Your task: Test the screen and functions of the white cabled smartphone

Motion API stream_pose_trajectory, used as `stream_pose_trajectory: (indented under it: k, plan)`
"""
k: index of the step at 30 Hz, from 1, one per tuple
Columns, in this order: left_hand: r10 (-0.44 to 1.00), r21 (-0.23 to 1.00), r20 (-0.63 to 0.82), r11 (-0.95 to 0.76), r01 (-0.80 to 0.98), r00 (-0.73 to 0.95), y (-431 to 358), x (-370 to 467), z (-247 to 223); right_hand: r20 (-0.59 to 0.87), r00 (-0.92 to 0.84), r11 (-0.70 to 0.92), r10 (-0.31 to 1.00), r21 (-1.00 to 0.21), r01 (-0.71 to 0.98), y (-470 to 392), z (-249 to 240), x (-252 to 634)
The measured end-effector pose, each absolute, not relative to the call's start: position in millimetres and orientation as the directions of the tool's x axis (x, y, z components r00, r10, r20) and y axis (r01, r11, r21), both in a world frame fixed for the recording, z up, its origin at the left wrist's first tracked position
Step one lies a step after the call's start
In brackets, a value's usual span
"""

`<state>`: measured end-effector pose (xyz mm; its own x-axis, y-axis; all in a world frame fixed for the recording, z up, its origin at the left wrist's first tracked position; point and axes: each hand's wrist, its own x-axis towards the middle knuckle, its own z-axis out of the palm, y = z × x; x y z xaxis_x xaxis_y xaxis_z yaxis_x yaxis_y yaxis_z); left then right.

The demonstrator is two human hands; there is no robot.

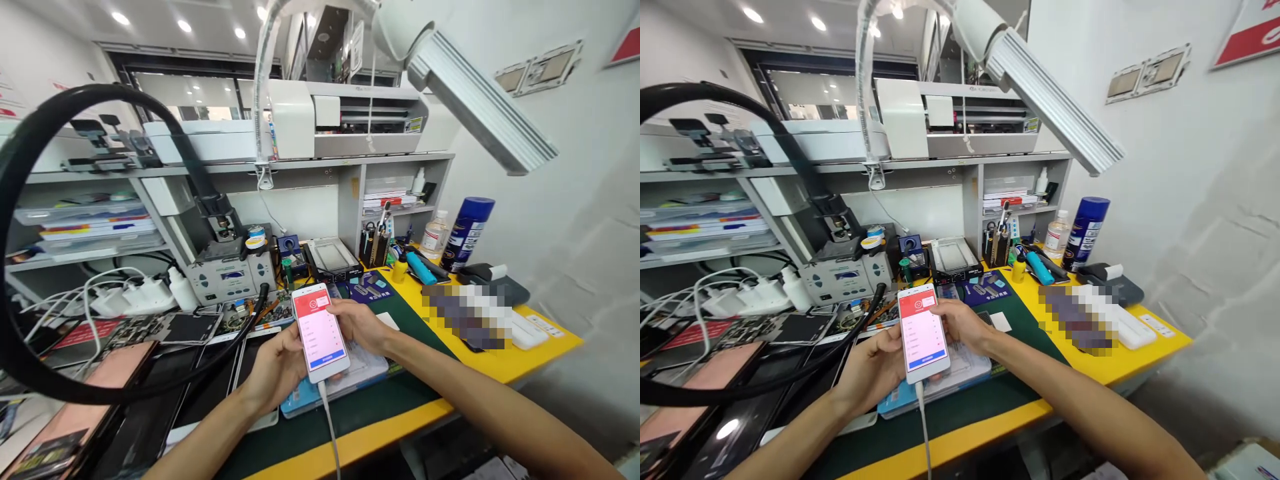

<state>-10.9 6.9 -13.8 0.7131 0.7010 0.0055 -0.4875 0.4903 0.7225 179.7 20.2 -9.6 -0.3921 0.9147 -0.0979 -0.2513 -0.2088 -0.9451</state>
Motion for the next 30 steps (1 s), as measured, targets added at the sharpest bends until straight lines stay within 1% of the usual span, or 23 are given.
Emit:
stream_pose_trajectory:
  k: [11,21,26,30]
  plan:
    - [0.709,0.753,0.039,0.443,-0.487,0.704,5,-10,-18,-0.16,-0.274,-0.227,0.948,-0.946,-0.231,23,-15,171]
    - [0.715,0.741,0.022,0.457,-0.491,0.699,8,-11,-18,-0.156,-0.335,-0.244,0.929,-0.94,-0.237,17,-1,171]
    - [0.704,0.729,0.04,0.465,-0.502,0.709,9,-12,-19,-0.116,-0.345,-0.226,0.932,-0.927,-0.299,17,1,170]
    - [0.695,0.724,0.029,0.481,-0.494,0.719,10,-14,-17,-0.118,-0.34,-0.231,0.933,-0.921,-0.315,15,3,168]
